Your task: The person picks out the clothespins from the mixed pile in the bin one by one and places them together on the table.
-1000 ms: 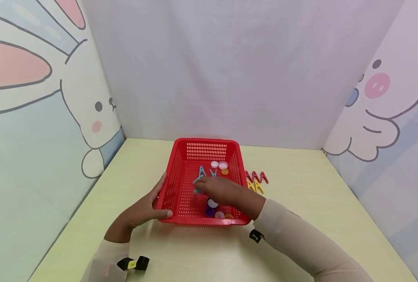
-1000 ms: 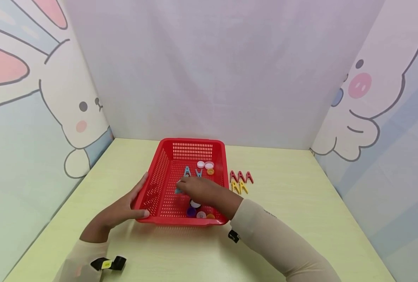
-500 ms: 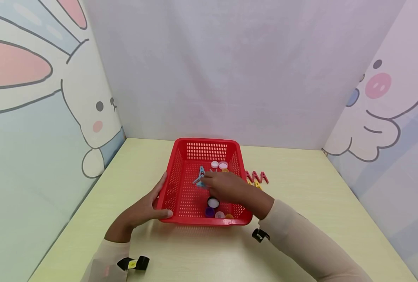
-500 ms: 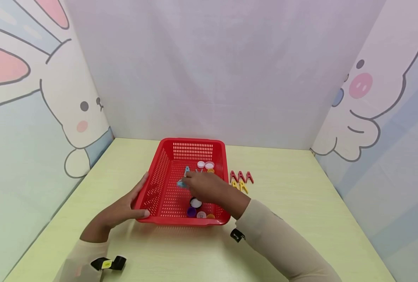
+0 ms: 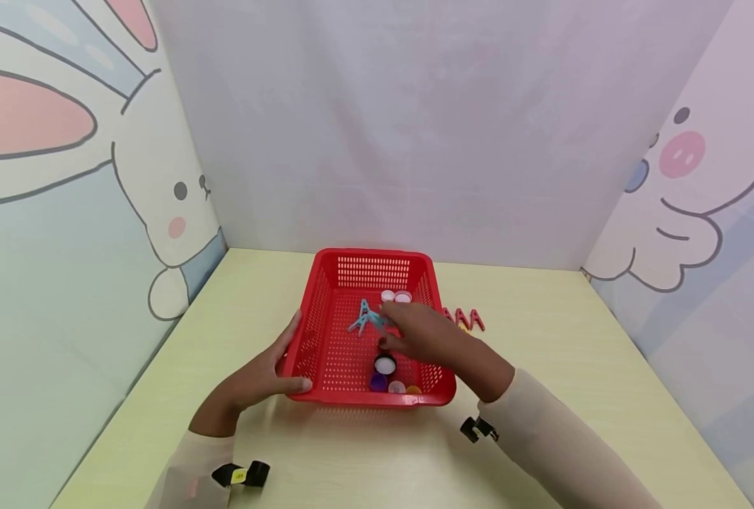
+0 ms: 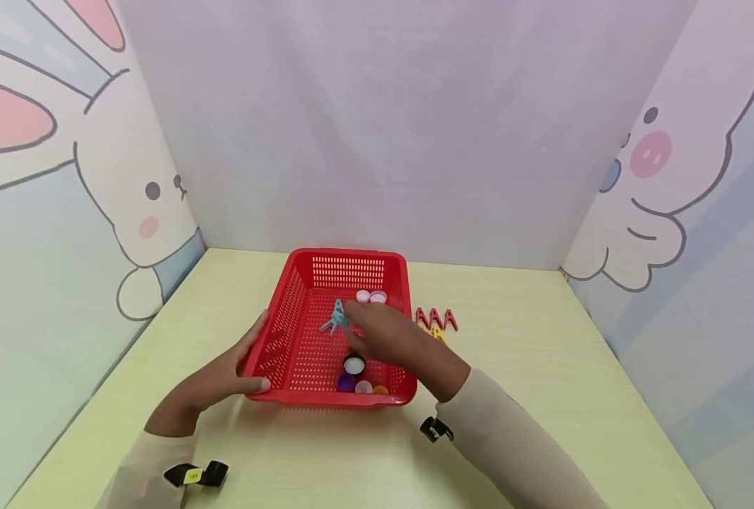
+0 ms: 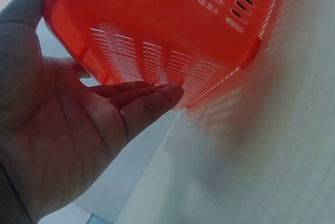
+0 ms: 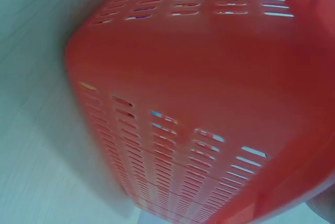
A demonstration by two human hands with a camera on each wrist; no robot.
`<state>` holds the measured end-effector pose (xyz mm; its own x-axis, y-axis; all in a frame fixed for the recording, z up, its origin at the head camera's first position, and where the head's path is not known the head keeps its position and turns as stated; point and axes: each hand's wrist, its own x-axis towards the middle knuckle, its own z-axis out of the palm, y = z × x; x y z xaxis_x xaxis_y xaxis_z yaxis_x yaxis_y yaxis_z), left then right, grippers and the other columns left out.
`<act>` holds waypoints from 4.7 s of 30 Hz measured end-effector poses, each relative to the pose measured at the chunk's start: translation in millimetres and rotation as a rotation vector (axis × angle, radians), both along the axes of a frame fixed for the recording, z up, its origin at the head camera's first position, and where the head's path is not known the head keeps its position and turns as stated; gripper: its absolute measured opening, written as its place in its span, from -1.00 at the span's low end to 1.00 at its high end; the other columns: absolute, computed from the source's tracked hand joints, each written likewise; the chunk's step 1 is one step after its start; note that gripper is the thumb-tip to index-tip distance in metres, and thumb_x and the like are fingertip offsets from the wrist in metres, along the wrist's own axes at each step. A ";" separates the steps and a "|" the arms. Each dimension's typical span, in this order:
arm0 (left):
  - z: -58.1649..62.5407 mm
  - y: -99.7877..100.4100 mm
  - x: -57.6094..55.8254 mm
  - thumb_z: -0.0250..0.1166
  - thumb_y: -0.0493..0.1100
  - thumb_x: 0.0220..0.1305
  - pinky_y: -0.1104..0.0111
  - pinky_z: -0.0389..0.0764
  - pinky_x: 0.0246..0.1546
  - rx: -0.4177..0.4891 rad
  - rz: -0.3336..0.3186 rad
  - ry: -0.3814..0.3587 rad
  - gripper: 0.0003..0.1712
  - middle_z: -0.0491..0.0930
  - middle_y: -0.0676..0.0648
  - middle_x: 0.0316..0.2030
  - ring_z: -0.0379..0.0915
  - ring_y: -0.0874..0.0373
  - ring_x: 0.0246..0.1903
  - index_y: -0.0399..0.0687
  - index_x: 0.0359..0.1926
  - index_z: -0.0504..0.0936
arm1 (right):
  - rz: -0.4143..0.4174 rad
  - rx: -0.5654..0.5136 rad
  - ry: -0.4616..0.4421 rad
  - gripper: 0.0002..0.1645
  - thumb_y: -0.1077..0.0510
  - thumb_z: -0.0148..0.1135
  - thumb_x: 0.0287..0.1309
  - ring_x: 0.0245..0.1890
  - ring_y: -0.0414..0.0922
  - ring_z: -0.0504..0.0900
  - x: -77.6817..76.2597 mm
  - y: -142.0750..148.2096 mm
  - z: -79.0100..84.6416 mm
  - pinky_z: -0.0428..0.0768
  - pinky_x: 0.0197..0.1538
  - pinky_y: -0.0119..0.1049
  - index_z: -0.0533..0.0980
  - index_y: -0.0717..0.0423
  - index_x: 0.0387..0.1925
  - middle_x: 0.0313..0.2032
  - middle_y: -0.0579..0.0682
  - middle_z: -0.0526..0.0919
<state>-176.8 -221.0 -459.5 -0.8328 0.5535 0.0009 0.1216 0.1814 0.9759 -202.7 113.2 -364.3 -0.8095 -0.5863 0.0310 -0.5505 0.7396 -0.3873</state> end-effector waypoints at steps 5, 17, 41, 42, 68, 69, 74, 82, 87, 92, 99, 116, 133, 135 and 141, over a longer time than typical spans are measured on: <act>0.4 -0.5 -0.9 0.58 -0.16 0.19 0.17 0.86 0.05 0.005 -0.004 0.003 0.53 0.13 -0.42 0.56 0.39 -0.31 0.40 0.31 0.79 -0.41 | 0.038 -0.036 0.095 -0.67 0.09 0.67 0.18 -0.25 -0.21 0.66 1.8 8.5 -0.3 0.76 -0.18 -0.43 0.67 -0.01 -0.10 -0.22 -0.15 0.76; -0.5 -1.9 -0.6 0.59 -0.12 0.19 0.20 0.86 0.04 -0.006 -0.002 0.010 0.54 0.15 -0.41 0.54 0.38 -0.31 0.39 0.31 0.79 -0.42 | 0.013 -0.121 0.359 -0.53 0.18 0.61 0.20 -0.10 -0.06 0.81 12.7 30.1 -1.5 0.88 -0.10 -0.21 0.78 0.12 0.16 0.00 0.06 0.84; -1.1 -1.9 -2.6 0.57 -0.16 0.20 0.21 0.86 0.02 -0.020 -0.001 0.025 0.53 0.17 -0.42 0.53 0.37 -0.32 0.40 0.30 0.79 -0.42 | -0.222 -0.272 0.591 -0.53 0.31 0.67 0.11 -0.45 -0.20 0.55 21.7 90.5 -26.6 0.67 -0.42 -0.36 0.80 0.20 0.09 -0.31 0.03 0.69; -0.9 -1.8 -2.4 0.57 -0.16 0.20 0.21 0.86 0.02 -0.020 -0.001 0.025 0.53 0.17 -0.42 0.53 0.37 -0.32 0.40 0.30 0.79 -0.42 | -0.256 -0.260 0.596 -0.55 0.29 0.66 0.12 -0.46 -0.20 0.52 21.7 92.9 -27.4 0.62 -0.44 -0.38 0.80 0.21 0.09 -0.32 0.03 0.70; 0.5 -1.7 -1.6 0.57 -0.17 0.21 0.21 0.86 0.02 -0.019 0.002 0.015 0.52 0.16 -0.41 0.53 0.34 -0.33 0.41 0.30 0.79 -0.42 | -0.709 -0.133 0.207 -0.62 0.12 0.38 0.40 -0.46 -0.03 0.55 6.3 133.2 -66.2 0.49 -0.51 -0.30 0.76 0.27 0.10 -0.18 0.25 0.76; 0.7 -1.8 -1.5 0.57 -0.17 0.21 0.21 0.86 0.02 -0.018 0.002 0.016 0.52 0.16 -0.41 0.53 0.34 -0.33 0.41 0.30 0.79 -0.41 | -0.711 -0.132 0.199 -0.62 0.11 0.38 0.40 -0.44 -0.02 0.56 5.6 133.8 -67.4 0.49 -0.51 -0.30 0.76 0.27 0.10 -0.18 0.24 0.75; 1.2 -2.3 -1.5 0.57 -0.17 0.20 0.21 0.86 0.02 -0.013 0.001 0.021 0.53 0.16 -0.42 0.52 0.35 -0.33 0.40 0.30 0.79 -0.41 | -0.709 -0.137 0.153 -0.64 0.12 0.38 0.41 -0.35 0.04 0.64 3.3 137.4 -72.3 0.51 -0.49 -0.27 0.77 0.27 0.08 -0.19 0.24 0.76; 0.3 -1.8 -1.4 0.56 -0.19 0.21 0.21 0.86 0.02 -0.012 -0.002 0.012 0.52 0.15 -0.44 0.52 0.36 -0.33 0.39 0.29 0.79 -0.42 | -0.708 -0.102 0.060 -0.64 0.10 0.36 0.41 -0.35 0.01 0.61 -0.6 145.2 -79.6 0.52 -0.46 -0.25 0.78 0.27 0.06 -0.18 0.23 0.79; 0.4 -1.6 -1.6 0.57 -0.18 0.21 0.20 0.86 0.02 -0.016 0.002 0.010 0.52 0.15 -0.42 0.53 0.35 -0.33 0.40 0.30 0.79 -0.42 | -0.724 -0.075 -0.022 -0.61 0.08 0.35 0.42 -0.43 -0.06 0.57 -3.5 147.7 -82.6 0.52 -0.47 -0.28 0.76 0.26 0.10 -0.24 0.17 0.80; 0.2 -0.6 -2.2 0.56 -0.18 0.22 0.20 0.86 0.03 -0.009 -0.005 0.008 0.51 0.15 -0.41 0.54 0.35 -0.33 0.41 0.31 0.79 -0.41 | -0.729 -0.055 -0.063 -0.61 0.07 0.36 0.43 -0.40 -0.05 0.56 -6.1 150.3 -85.8 0.51 -0.43 -0.29 0.76 0.25 0.11 -0.25 0.15 0.82; 0.3 -0.2 -3.1 0.57 -0.18 0.22 0.20 0.86 0.04 0.003 -0.016 0.016 0.51 0.14 -0.43 0.54 0.34 -0.35 0.41 0.28 0.79 -0.41 | -0.707 -0.018 -0.060 -0.60 0.05 0.39 0.41 -0.22 0.03 0.63 -9.0 152.0 -91.4 0.57 -0.35 -0.26 0.77 0.23 0.11 0.05 0.31 0.80; -0.3 -0.5 -0.8 0.57 -0.18 0.22 0.20 0.86 0.02 -0.034 0.006 0.013 0.51 0.14 -0.40 0.55 0.32 -0.34 0.43 0.30 0.79 -0.40 | -0.690 0.022 -0.081 -0.56 0.08 0.48 0.32 -0.29 -0.01 0.59 -9.6 152.9 -95.7 0.59 -0.41 -0.28 0.76 0.24 0.13 -0.04 0.29 0.82; -0.4 -1.4 -1.0 0.56 -0.16 0.23 0.20 0.86 0.02 -0.031 0.006 0.009 0.51 0.16 -0.40 0.53 0.34 -0.32 0.41 0.31 0.79 -0.41 | -0.675 0.027 -0.064 -0.72 0.25 0.27 0.44 -0.19 0.04 0.60 -10.0 153.1 -95.1 0.53 -0.32 -0.21 0.81 0.18 0.03 0.04 0.27 0.80; -0.5 -1.6 -0.8 0.56 -0.17 0.23 0.19 0.86 0.02 -0.027 0.004 0.005 0.51 0.15 -0.40 0.54 0.34 -0.32 0.41 0.31 0.79 -0.42 | -0.676 0.030 -0.064 -0.72 0.25 0.27 0.44 -0.19 0.04 0.60 -9.9 152.7 -95.3 0.53 -0.32 -0.21 0.81 0.18 0.03 0.04 0.27 0.80; -0.4 -2.3 0.3 0.57 -0.16 0.22 0.20 0.86 0.02 -0.034 0.010 0.008 0.52 0.16 -0.39 0.54 0.33 -0.31 0.42 0.32 0.79 -0.41 | -0.675 0.037 -0.068 -0.71 0.25 0.27 0.45 -0.19 0.04 0.60 -10.7 152.0 -96.0 0.53 -0.31 -0.23 0.80 0.19 0.05 0.07 0.29 0.80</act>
